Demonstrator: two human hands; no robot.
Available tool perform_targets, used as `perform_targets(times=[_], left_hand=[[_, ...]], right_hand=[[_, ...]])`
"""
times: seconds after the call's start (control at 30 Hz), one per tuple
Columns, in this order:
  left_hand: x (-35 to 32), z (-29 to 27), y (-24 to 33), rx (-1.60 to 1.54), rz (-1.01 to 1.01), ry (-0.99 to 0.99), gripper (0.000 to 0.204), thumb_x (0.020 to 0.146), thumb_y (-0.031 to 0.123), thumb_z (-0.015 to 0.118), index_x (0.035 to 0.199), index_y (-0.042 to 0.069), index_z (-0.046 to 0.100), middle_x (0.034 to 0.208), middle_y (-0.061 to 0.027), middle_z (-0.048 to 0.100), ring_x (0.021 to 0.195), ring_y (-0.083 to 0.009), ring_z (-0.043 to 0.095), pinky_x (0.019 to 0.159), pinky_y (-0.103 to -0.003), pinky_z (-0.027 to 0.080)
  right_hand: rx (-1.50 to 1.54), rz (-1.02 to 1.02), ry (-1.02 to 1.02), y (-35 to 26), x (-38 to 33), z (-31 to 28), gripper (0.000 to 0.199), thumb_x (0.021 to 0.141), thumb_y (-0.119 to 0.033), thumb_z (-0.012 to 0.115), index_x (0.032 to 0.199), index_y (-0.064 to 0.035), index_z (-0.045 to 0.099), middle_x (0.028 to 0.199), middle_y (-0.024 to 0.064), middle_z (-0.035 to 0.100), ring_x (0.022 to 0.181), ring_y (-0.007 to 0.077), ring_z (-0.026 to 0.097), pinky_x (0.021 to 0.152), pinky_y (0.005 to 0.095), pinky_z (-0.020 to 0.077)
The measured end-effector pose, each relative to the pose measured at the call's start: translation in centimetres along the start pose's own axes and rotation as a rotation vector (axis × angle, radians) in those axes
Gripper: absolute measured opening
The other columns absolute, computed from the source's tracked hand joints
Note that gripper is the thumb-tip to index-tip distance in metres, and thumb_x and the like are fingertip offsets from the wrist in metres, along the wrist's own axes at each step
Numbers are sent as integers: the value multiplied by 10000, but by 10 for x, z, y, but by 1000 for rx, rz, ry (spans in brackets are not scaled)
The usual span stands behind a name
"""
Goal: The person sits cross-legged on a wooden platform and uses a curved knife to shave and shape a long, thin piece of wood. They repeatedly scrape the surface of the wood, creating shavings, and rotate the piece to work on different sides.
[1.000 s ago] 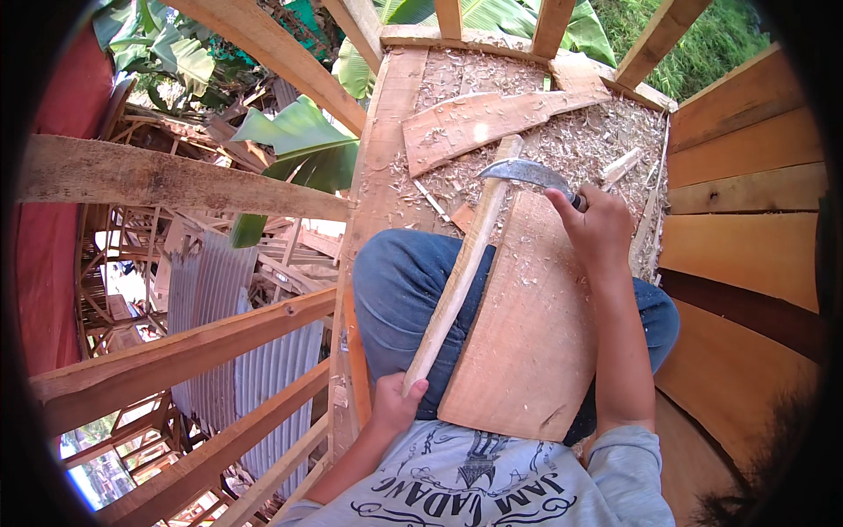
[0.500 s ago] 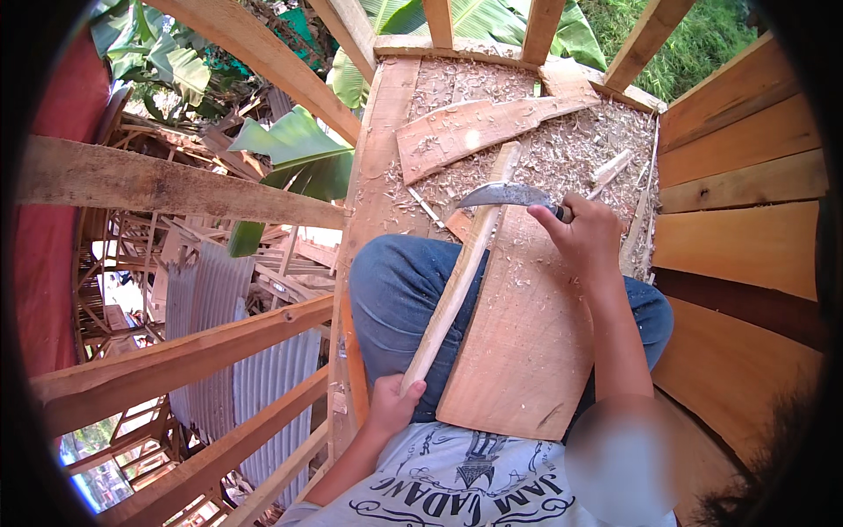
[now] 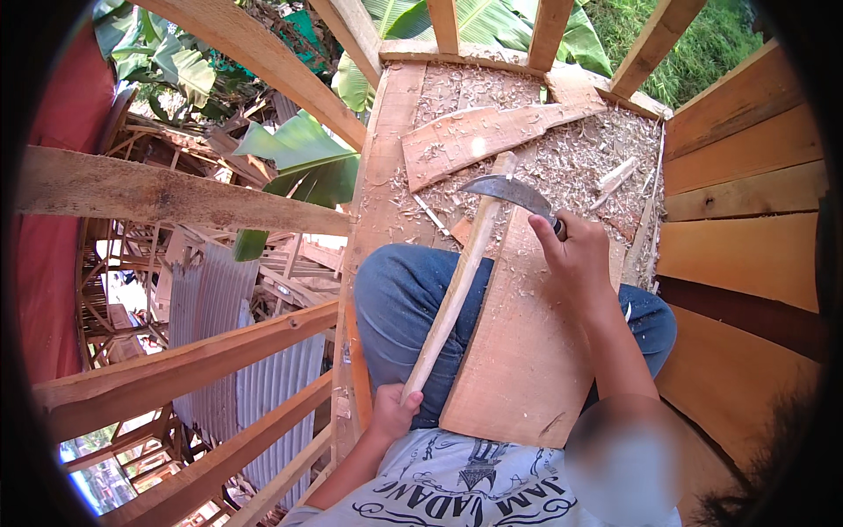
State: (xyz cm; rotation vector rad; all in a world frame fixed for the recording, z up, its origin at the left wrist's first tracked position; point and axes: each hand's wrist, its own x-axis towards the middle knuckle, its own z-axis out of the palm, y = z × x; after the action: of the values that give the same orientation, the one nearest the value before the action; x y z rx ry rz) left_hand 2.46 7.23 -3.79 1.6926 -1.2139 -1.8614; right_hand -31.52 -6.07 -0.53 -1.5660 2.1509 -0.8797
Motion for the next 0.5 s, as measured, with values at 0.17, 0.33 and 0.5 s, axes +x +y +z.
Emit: perform_targets(times=[0.17,0.33,0.5], left_hand=[[3,-4,-4,-47,14,-50,525,849,445,629,558,28,499,520,16,465,482,-52,400,425,-234,304],[3,-7,0,-115,-54,-102,531,856,444,619,552,29,492,511,12,462,470,-58,399,417,-237,302],[5,-15,-21,-138,-8,-124,523,870,424,607,549,27,494,511,7,470,474,-56,410,421,-229,307]], right_hand=[[-56,-478,-113,-5,-10,5,550,791,-499,652,559,-27,490,455,104,469,402,261,484,436,340,391],[-87,-60,15,9,13,-3,551,807,-491,640,549,-27,492,440,109,456,397,247,488,427,339,396],[-25,-385,-120,-21,-32,3,519,805,-475,648,575,-32,506,444,110,457,411,230,520,423,331,410]])
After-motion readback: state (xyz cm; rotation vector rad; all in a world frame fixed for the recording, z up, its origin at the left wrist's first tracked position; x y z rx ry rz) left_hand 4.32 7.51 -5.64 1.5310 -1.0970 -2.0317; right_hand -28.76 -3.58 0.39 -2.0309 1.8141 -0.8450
